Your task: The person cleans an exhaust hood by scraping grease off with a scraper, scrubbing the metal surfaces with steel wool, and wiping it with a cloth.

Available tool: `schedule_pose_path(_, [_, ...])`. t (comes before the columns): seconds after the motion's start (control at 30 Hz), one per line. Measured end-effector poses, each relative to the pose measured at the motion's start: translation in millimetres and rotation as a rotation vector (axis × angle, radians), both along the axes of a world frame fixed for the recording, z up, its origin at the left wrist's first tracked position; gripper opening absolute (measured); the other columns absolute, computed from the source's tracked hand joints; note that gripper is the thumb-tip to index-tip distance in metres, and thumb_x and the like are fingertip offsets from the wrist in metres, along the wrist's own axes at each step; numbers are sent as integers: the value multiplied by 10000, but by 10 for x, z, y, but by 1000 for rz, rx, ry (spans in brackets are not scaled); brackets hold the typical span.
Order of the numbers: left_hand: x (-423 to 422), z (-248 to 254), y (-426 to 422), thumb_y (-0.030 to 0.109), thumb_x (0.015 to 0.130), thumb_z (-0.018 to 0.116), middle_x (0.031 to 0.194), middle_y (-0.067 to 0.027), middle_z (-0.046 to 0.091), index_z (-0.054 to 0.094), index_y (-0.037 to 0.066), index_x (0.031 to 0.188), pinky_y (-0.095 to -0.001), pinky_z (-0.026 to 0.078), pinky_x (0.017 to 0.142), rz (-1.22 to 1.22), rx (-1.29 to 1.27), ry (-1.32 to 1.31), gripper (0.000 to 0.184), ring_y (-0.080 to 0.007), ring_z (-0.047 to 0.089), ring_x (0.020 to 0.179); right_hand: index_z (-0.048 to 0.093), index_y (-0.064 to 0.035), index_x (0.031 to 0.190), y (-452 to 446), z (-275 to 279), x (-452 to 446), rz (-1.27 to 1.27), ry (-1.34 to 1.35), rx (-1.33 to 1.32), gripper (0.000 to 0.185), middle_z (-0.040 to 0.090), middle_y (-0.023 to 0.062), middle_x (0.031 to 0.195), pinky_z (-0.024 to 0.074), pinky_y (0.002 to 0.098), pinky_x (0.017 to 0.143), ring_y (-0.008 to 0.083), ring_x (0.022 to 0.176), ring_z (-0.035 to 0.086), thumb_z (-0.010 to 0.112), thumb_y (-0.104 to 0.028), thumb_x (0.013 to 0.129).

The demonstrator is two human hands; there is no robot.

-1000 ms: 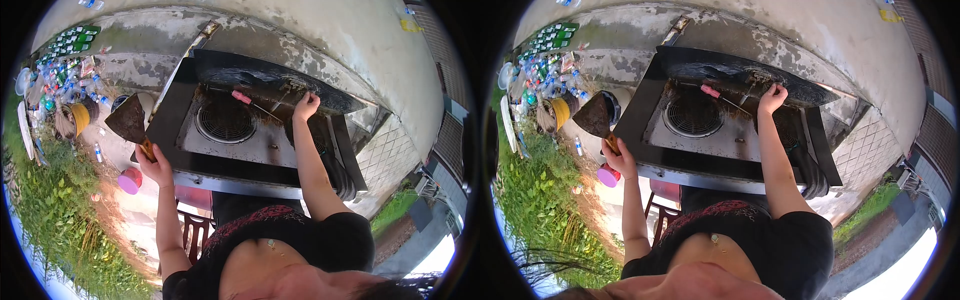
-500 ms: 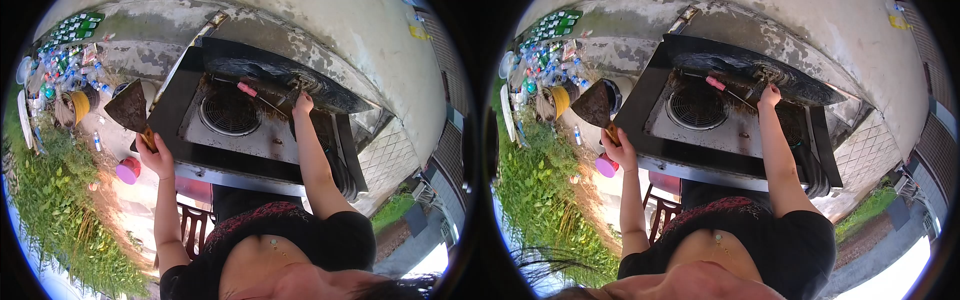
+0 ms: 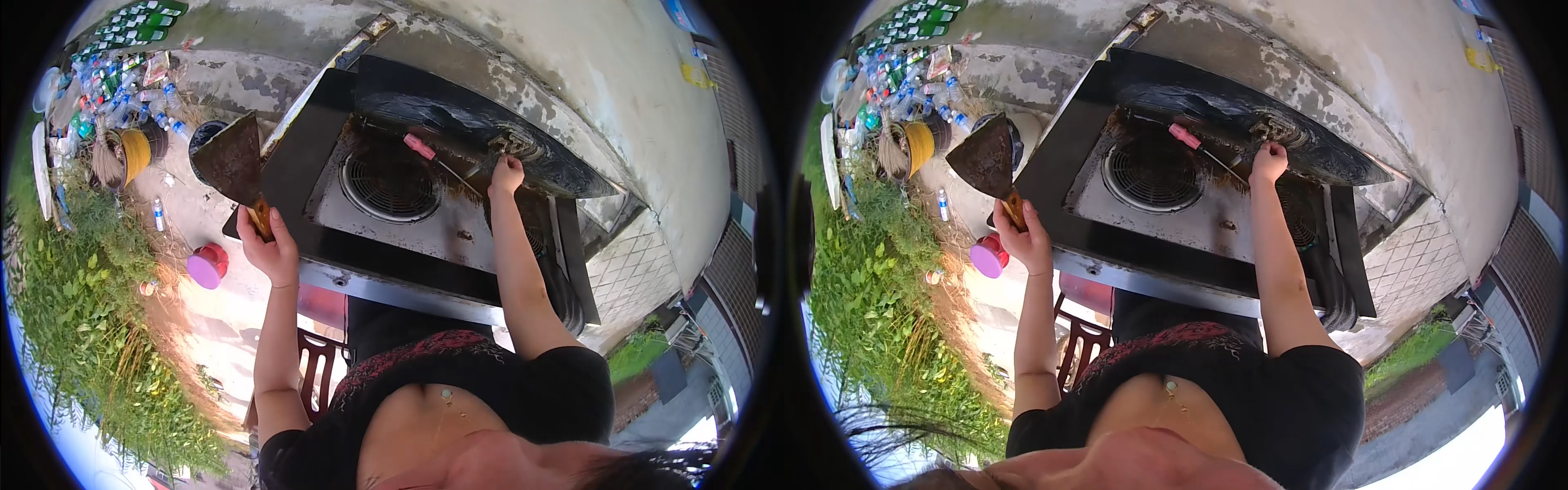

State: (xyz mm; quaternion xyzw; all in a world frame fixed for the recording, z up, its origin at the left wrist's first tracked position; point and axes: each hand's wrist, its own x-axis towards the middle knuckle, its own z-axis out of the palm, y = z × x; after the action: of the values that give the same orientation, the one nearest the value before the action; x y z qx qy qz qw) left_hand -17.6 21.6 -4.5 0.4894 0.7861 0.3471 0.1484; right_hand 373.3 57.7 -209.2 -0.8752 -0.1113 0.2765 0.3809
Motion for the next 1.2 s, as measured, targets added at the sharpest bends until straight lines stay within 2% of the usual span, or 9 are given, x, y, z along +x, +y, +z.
schedule_pose_path(0.07, [37,29,46,157,852,605,1017,-180,575,429,-75,1191,-305,452,785,11,32,-15,447,-254,575,880,595,3,820,-99,200,118,83,-61,44,117,608,62,742,445,274,655,150,661,545,630,-107,808])
schedule_pose_path(0.17, [-6,-61,7,148,850,605,999,-174,579,433,-77,1187,-301,457,776,87,56,-99,441,-249,582,866,599,-25,805,-90,851,4,676,-663,209,77,622,120,874,471,316,715,255,789,590,643,-76,767])
schedule_pose_path(0.27, [2,-19,30,129,862,594,925,-87,562,420,-53,1209,-222,456,665,30,124,3,429,-97,532,720,624,-68,859,323,1238,-377,1281,-821,371,125,603,58,955,442,338,785,250,894,557,653,-65,738])
schedule_pose_path(0.37, [-12,-32,-17,124,852,603,956,-129,579,433,-61,1196,-268,457,726,109,94,-153,426,-170,568,804,629,-102,941,935,1179,-512,1435,-1172,432,220,567,3,1042,421,345,784,221,967,511,655,-104,723])
schedule_pose_path(0.5, [-206,111,7,116,841,610,993,-166,590,458,-63,1180,-302,465,765,143,100,-66,413,-244,588,846,649,-111,974,720,747,-9,2411,-1291,171,263,505,-4,1151,346,341,916,191,1093,435,518,-158,751])
schedule_pose_path(0.73, [-499,-22,-58,131,861,597,923,-102,588,495,-38,1134,-260,452,732,325,172,-177,337,-151,555,799,593,-93,1067,1309,1187,-799,2153,-1256,350,343,510,5,1163,356,359,878,209,1032,460,496,-164,745])
schedule_pose_path(0.9, [-453,-71,-75,112,887,558,900,-61,561,467,-20,1124,-216,438,714,421,383,-551,286,-95,527,769,646,-99,976,1035,590,-395,2708,-1271,159,272,503,8,1141,361,359,858,219,1045,455,565,-196,735])
schedule_pose_path(1.07, [-472,-81,-24,114,910,520,876,-56,571,469,0,1078,-220,419,697,406,467,-598,209,-101,510,750,602,-95,1053,1531,951,-1449,2230,-1316,475,325,508,20,1157,366,361,848,222,1050,460,500,-175,755])
schedule_pose_path(1.2, [-458,-68,-36,91,912,503,903,-68,552,449,-4,1120,-222,413,725,382,500,-697,234,-105,495,773,664,-76,921,1092,431,-920,2568,-1391,378,243,508,14,1111,343,348,889,216,1076,439,519,-180,756])
